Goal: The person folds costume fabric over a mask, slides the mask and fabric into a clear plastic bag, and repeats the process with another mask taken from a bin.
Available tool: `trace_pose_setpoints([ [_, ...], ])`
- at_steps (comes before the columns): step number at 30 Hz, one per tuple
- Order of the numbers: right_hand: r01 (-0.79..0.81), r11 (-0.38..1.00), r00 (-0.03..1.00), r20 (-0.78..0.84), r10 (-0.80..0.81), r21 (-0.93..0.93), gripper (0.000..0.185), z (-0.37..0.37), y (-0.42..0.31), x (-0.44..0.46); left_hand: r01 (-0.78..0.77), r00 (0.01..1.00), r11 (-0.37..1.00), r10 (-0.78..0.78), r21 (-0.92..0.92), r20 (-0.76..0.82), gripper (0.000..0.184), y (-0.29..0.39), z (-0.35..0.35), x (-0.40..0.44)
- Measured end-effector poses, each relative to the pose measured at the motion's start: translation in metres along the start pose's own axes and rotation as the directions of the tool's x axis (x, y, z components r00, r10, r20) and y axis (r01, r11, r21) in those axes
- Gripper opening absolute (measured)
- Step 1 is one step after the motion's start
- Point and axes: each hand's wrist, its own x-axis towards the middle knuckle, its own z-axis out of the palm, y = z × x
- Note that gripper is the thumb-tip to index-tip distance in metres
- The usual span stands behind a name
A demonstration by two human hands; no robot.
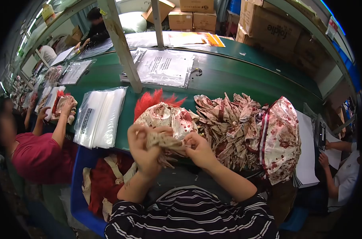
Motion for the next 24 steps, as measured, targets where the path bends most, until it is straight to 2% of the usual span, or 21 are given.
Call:
trace_pose_setpoints([
  [1,-0.045,0.992,0.999,0.030,0.042,0.115,0.025,0.009,0.006,0.001,0.240,0.970,0.969,-0.242,-0.065,-0.013,0.048,0.010,0.001,0.010],
  [2,-0.043,0.992,0.999,0.031,0.040,0.118,0.025,0.019,0.001,0.002,0.239,0.971,0.969,-0.240,-0.062,-0.012,0.048,0.004,0.002,0.021],
  [4,-0.294,0.832,0.956,0.158,0.248,0.471,0.018,0.033,-0.014,0.000,0.407,0.913,0.913,-0.407,-0.005,-0.015,0.040,-0.018,-0.001,0.042],
  [5,-0.291,0.830,0.957,0.158,0.245,0.475,0.018,0.032,-0.014,0.001,0.407,0.913,0.913,-0.407,-0.001,-0.013,0.040,-0.029,-0.003,0.046],
  [7,-0.256,0.965,0.956,0.163,0.244,0.059,0.017,0.027,-0.013,0.006,0.249,0.963,0.913,-0.270,0.324,0.021,0.037,-0.055,-0.010,0.054],
  [8,-0.221,0.963,0.955,0.164,0.246,-0.157,0.016,0.024,-0.013,0.008,0.155,0.977,0.867,-0.205,0.473,0.056,0.037,-0.067,-0.015,0.058],
  [9,-0.176,0.914,0.954,0.164,0.249,-0.366,0.015,0.021,-0.013,0.011,0.056,0.984,0.794,-0.146,0.606,0.100,0.036,-0.077,-0.020,0.061],
  [10,-0.028,0.804,0.987,0.110,0.115,-0.593,0.015,0.015,-0.019,0.010,0.054,0.984,0.791,-0.147,0.609,0.103,0.036,-0.085,-0.025,0.065],
  [11,0.093,0.615,0.995,0.092,-0.032,-0.783,0.016,0.008,-0.026,0.010,0.010,0.989,0.725,-0.111,0.688,0.102,0.036,-0.092,-0.030,0.069],
  [12,0.093,0.618,0.995,0.093,-0.033,-0.780,0.016,0.002,-0.026,0.015,-0.030,0.992,0.648,-0.077,0.761,0.104,0.037,-0.099,-0.036,0.072],
  [13,0.141,0.590,0.974,0.006,-0.225,-0.795,0.019,-0.003,-0.023,0.021,-0.066,0.993,0.562,-0.045,0.825,0.110,0.037,-0.104,-0.041,0.074],
  [14,0.181,0.553,0.908,-0.078,-0.412,-0.813,0.022,-0.006,-0.021,0.030,-0.102,0.992,0.468,-0.012,0.878,0.122,0.038,-0.109,-0.046,0.076],
  [15,0.187,0.517,0.878,-0.093,-0.469,-0.835,0.026,-0.010,-0.020,0.041,-0.105,0.992,0.464,-0.013,0.879,0.126,0.038,-0.115,-0.048,0.078],
  [17,0.188,0.485,0.844,-0.112,-0.525,-0.854,0.030,-0.015,-0.010,0.062,-0.235,0.971,0.334,0.124,0.913,0.205,0.035,-0.129,-0.052,0.072],
  [19,0.086,0.643,0.930,-0.169,-0.325,-0.761,0.041,-0.018,0.008,0.083,-0.347,0.922,0.184,0.245,0.920,0.299,0.033,-0.137,-0.053,0.067],
  [20,0.084,0.646,0.930,-0.174,-0.325,-0.758,0.041,-0.019,0.012,0.091,-0.351,0.922,0.183,0.242,0.919,0.304,0.033,-0.137,-0.052,0.066],
  [24,-0.116,0.846,0.985,-0.173,0.029,-0.520,0.049,-0.016,0.025,0.118,-0.368,0.878,0.010,0.334,0.930,0.344,0.025,-0.134,-0.049,0.066],
])
